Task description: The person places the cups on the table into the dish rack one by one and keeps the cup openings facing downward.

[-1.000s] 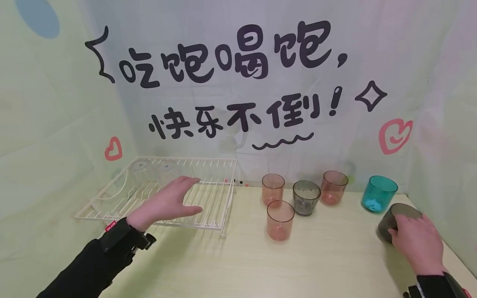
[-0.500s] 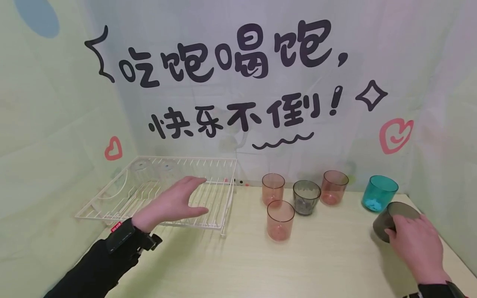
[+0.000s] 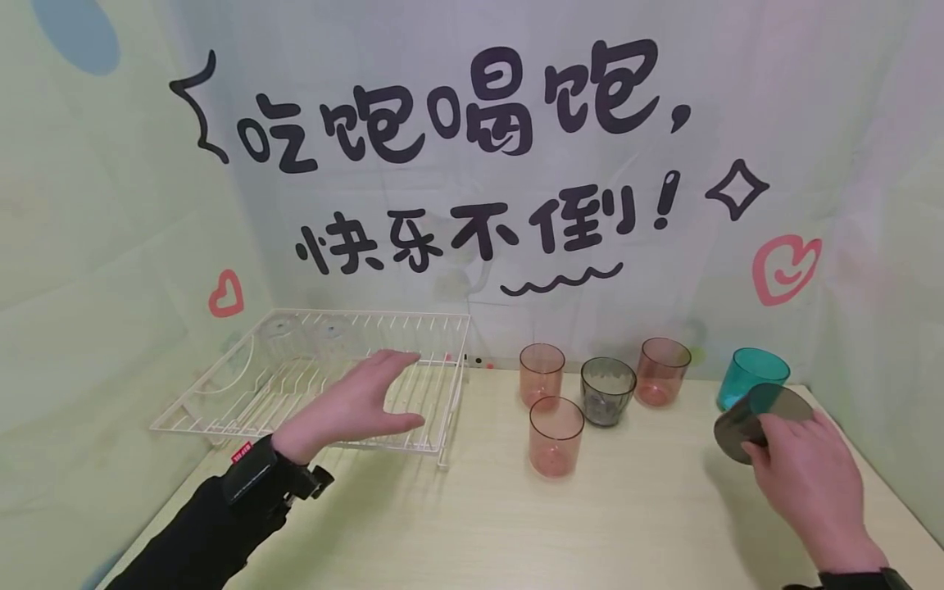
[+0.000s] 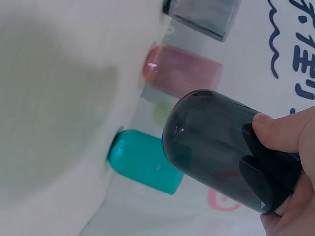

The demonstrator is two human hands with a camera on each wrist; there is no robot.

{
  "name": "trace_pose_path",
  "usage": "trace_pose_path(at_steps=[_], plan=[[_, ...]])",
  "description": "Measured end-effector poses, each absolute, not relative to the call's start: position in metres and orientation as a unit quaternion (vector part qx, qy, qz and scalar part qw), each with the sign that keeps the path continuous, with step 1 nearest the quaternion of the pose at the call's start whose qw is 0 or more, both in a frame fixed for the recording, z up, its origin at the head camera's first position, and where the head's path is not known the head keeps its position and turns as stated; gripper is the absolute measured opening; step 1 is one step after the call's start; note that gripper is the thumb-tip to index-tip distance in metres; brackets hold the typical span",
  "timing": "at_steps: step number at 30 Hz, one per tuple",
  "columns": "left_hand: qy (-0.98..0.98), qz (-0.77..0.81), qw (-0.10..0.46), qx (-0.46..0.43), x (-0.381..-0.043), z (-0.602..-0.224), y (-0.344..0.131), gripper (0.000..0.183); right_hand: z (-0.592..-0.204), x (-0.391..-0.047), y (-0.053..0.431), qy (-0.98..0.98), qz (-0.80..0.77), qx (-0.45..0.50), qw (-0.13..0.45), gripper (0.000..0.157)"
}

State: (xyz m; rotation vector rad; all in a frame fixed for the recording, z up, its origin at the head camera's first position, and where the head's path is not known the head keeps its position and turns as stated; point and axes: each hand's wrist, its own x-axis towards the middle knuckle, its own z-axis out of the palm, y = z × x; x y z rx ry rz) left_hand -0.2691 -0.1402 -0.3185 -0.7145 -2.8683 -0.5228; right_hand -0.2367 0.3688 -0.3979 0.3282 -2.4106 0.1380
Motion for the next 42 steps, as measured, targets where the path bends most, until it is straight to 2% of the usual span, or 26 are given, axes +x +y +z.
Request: trace_pose_path(at_steps=[5, 8, 14, 31, 42], plan=[[-0.951, -0.181, 0.074, -0.241, -0.267, -0.319, -0.137, 0.084, -0.386, -0.235, 0.358, -0.913, 0.052, 0.145, 0.377, 0.032], [-0.949, -0.186, 0.08, -0.242, -0.266, -0.319, -0.134, 0.084, -0.381, -0.234, 0.349, -0.904, 0.056, 0.151, 0.395, 0.026], [-0.946, -0.193, 0.086, -0.246, -0.263, -0.318, -0.129, 0.084, -0.371, -0.234, 0.331, -0.882, 0.06, 0.172, 0.435, 0.066], [-0.935, -0.23, 0.107, -0.246, -0.259, -0.318, -0.121, 0.086, -0.346, -0.231, 0.285, -0.832, 0.125, 0.242, 0.484, 0.058], [-0.927, -0.251, 0.11, -0.256, -0.256, -0.316, -0.114, 0.086, -0.338, -0.231, 0.262, -0.819, 0.169, 0.249, 0.488, 0.057]])
